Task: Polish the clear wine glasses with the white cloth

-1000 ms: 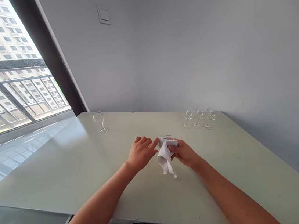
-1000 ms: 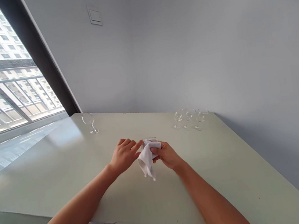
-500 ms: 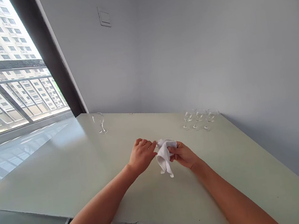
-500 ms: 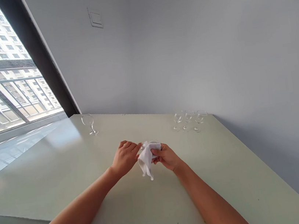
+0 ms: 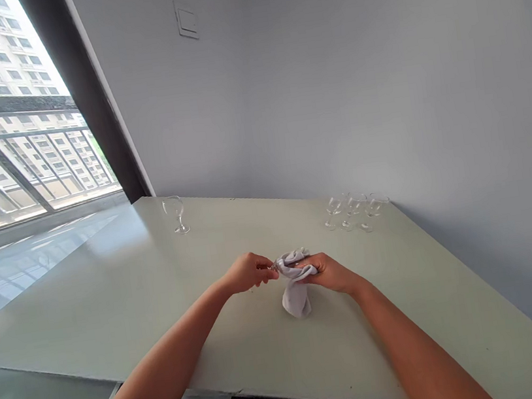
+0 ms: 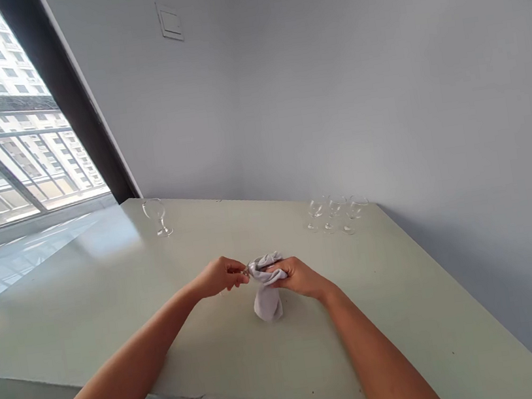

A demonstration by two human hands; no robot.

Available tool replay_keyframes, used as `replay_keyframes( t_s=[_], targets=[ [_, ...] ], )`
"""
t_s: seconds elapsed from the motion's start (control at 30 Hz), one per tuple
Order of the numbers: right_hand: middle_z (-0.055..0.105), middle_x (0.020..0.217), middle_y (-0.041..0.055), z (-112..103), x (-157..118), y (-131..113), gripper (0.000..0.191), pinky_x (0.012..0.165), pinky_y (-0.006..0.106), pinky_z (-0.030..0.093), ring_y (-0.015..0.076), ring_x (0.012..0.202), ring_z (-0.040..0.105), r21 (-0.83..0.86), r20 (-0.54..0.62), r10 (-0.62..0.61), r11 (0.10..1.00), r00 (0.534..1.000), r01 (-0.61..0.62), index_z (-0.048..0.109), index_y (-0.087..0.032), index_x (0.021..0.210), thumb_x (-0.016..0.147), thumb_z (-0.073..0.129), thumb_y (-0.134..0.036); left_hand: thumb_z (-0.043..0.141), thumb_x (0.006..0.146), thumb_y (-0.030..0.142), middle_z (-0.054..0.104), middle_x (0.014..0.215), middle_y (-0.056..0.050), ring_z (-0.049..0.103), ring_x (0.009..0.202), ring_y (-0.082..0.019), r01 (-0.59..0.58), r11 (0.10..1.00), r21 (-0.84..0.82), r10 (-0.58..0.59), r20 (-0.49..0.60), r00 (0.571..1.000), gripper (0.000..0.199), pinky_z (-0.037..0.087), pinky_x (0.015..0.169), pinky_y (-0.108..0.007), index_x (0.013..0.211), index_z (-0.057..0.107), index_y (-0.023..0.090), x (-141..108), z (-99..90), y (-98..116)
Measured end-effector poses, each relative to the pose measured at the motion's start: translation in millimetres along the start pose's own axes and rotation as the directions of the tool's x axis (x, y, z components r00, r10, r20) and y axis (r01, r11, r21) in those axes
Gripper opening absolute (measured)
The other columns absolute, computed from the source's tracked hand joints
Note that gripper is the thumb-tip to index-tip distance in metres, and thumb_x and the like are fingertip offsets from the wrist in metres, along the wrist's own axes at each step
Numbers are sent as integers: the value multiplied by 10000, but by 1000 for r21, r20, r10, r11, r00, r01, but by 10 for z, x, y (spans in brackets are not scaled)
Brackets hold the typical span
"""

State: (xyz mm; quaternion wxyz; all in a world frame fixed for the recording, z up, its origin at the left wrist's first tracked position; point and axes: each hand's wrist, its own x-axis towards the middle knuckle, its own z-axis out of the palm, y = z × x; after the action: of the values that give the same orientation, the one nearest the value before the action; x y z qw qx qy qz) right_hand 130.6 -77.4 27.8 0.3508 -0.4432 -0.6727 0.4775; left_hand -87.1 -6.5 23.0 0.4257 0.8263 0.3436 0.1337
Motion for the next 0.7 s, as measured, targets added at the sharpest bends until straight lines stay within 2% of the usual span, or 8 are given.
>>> replay_keyframes(
  t_s=[0.1, 0.2, 0.27, 0.33, 0.4, 0.5, 0.6, 0.7],
  targets=[
    [663, 900, 22, -157, -13, 80, 179, 804, 381, 430, 239, 894, 574, -179, -152, -73, 983, 986, 45, 695, -244, 863, 715, 605, -288, 557, 663, 469, 560, 613, 7, 460, 484, -81, 79, 990, -120, -75, 41, 996, 296, 322, 426, -192, 702, 639, 188, 19, -94, -69],
    [646, 984, 28, -287, -4, 165, 237, 852, 410, 396, 250, 936, 555, -360, -417, -187, 933, 890, 27, 676, -269, 946, 730, 580, -255, 564, 656, 430, 571, 628, 8, 482, 490, -94, 183, 982, -46, -188, -136, 973, 248, 319, 420, -197, 736, 640, 209, 68, -132, -186],
    [627, 1045, 31, -271, 11, 180, 293, 917, 422, 347, 266, 1045, 498, -475, -484, -301, 879, 822, 42, 645, -286, 1021, 735, 582, -269, 557, 671, 406, 582, 644, 10, 498, 509, -105, 235, 971, 52, -212, -271, 939, 213, 313, 434, -206, 758, 641, 231, 102, -117, -242],
    [602, 1110, 32, -143, 38, 165, 378, 998, 434, 254, 280, 1181, 381, -608, -372, -412, 785, 832, 116, 597, -288, 1104, 727, 604, -318, 550, 693, 388, 597, 663, 11, 513, 541, -116, 234, 958, 166, -163, -354, 921, 181, 311, 463, -215, 763, 641, 248, 123, -61, -252],
    [581, 1152, 35, 57, 79, 141, 456, 1044, 456, 155, 285, 1259, 268, -714, -175, -456, 669, 873, 207, 545, -281, 1172, 728, 607, -361, 549, 709, 390, 602, 647, 4, 523, 556, -129, 201, 936, 290, -85, -370, 925, 175, 311, 488, -224, 715, 636, 238, 125, 36, -214],
    [584, 1146, 54, 303, 143, 119, 424, 1045, 489, 112, 285, 1244, 292, -768, -70, -441, 596, 895, 234, 505, -260, 1216, 799, 516, -339, 510, 758, 375, 589, 600, -21, 526, 550, -142, 92, 866, 492, 79, -317, 945, 252, 312, 508, -239, 601, 593, 197, 90, 215, -105],
    [614, 1078, 73, 309, 164, 114, 318, 990, 454, 244, 271, 1103, 450, -676, -249, -377, 728, 892, 119, 598, -236, 1097, 837, 443, -334, 474, 800, 340, 600, 629, -34, 541, 587, -146, -65, 766, 640, 270, -229, 935, 241, 337, 566, -249, 654, 592, 189, 32, 343, -5],
    [664, 879, 80, 150, 142, 142, 332, 825, 388, 407, 237, 863, 579, -273, -412, -130, 962, 902, 13, 665, -197, 890, 832, 427, -421, 475, 812, 337, 619, 681, -20, 552, 624, -143, -140, 746, 651, 358, -215, 909, 180, 354, 624, -255, 841, 604, 215, -4, 395, 42]
  ],
)
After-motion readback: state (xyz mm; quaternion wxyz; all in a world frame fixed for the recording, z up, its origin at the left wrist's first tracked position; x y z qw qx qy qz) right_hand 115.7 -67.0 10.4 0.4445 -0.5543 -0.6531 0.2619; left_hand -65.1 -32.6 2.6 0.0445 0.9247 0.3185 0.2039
